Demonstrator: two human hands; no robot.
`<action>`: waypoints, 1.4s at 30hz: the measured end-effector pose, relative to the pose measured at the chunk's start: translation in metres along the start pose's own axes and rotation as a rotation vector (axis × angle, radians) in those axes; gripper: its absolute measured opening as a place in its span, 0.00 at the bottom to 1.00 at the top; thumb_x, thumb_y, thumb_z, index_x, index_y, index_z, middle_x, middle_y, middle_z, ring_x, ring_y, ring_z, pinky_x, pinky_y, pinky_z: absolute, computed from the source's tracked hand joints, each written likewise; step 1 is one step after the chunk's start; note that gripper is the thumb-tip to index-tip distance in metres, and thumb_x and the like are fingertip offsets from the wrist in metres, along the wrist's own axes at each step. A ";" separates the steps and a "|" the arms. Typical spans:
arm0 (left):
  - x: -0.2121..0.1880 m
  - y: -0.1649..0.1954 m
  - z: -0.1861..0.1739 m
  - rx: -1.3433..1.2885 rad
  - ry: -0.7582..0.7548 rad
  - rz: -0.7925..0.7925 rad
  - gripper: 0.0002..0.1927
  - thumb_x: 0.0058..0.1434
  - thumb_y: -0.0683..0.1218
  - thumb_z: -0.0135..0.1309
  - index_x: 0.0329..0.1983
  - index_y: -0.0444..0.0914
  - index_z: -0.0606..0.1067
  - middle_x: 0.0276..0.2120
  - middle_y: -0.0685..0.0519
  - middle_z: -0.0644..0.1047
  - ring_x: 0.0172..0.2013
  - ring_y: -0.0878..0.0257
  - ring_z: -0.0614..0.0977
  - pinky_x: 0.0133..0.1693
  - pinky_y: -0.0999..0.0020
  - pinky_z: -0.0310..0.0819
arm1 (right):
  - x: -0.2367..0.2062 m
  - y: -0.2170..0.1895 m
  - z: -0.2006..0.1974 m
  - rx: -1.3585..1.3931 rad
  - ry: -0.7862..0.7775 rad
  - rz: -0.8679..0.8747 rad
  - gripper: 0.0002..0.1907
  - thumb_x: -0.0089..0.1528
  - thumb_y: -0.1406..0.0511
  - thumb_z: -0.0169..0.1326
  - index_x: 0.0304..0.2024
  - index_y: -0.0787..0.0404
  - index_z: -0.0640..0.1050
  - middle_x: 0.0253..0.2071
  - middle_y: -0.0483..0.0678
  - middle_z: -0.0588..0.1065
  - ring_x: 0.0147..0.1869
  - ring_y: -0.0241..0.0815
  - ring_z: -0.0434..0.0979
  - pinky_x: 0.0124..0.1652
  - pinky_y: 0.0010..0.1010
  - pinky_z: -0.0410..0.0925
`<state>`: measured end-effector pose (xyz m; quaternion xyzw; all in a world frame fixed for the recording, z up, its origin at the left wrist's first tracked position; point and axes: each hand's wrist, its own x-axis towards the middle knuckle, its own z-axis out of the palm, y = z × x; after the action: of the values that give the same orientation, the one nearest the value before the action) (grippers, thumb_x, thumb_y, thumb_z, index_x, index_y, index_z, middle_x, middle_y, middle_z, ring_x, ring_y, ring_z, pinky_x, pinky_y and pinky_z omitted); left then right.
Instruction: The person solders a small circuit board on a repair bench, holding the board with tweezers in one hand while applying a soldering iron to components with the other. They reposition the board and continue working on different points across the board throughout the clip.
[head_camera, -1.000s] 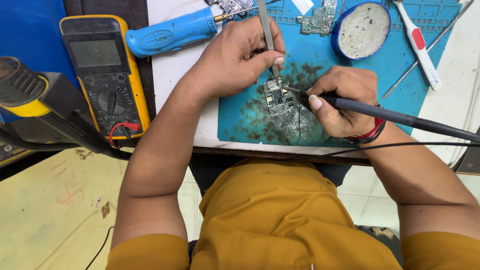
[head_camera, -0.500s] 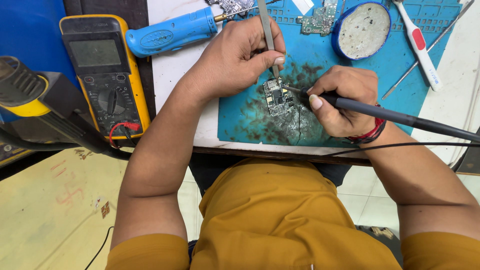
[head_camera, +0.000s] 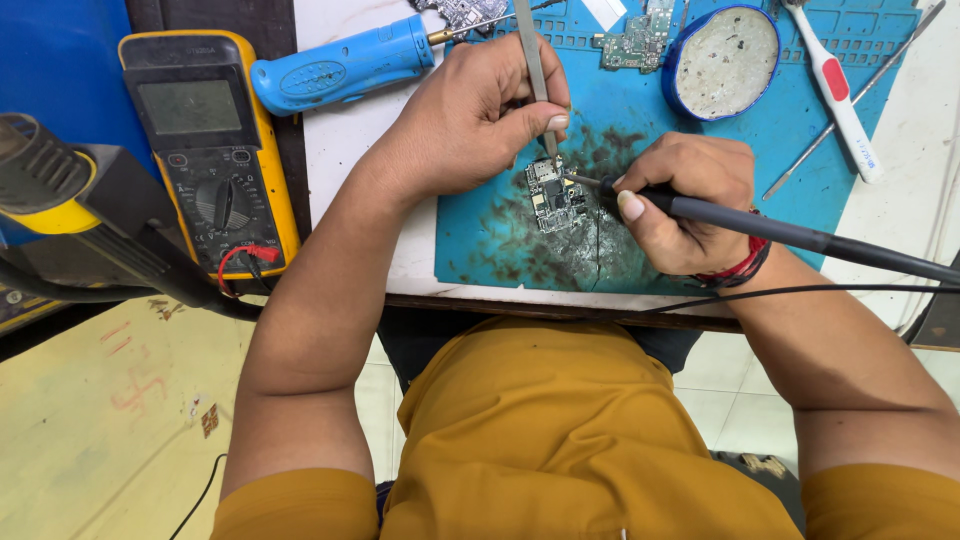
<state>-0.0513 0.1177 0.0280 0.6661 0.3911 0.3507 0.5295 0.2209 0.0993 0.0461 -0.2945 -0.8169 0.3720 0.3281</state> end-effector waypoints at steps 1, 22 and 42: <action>0.000 0.000 0.000 0.009 0.001 -0.002 0.05 0.71 0.39 0.58 0.46 0.35 0.74 0.33 0.52 0.82 0.36 0.69 0.85 0.37 0.72 0.78 | 0.000 0.000 0.000 0.000 -0.001 0.002 0.03 0.63 0.71 0.57 0.36 0.64 0.75 0.32 0.51 0.76 0.29 0.44 0.77 0.31 0.29 0.67; 0.001 0.002 0.000 0.006 0.001 -0.030 0.05 0.70 0.40 0.58 0.45 0.36 0.74 0.32 0.52 0.82 0.35 0.68 0.86 0.36 0.72 0.78 | 0.000 0.000 0.000 -0.006 -0.002 0.001 0.02 0.63 0.71 0.56 0.36 0.63 0.75 0.32 0.50 0.77 0.29 0.44 0.77 0.31 0.29 0.67; 0.000 0.002 0.000 0.004 0.003 -0.017 0.05 0.70 0.40 0.58 0.45 0.36 0.74 0.31 0.53 0.82 0.33 0.70 0.83 0.35 0.73 0.75 | 0.000 0.000 0.000 -0.007 -0.003 0.002 0.03 0.63 0.71 0.57 0.37 0.63 0.75 0.33 0.50 0.77 0.30 0.44 0.78 0.32 0.29 0.68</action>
<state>-0.0513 0.1175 0.0304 0.6635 0.3980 0.3463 0.5305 0.2208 0.0992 0.0462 -0.2961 -0.8182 0.3699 0.3256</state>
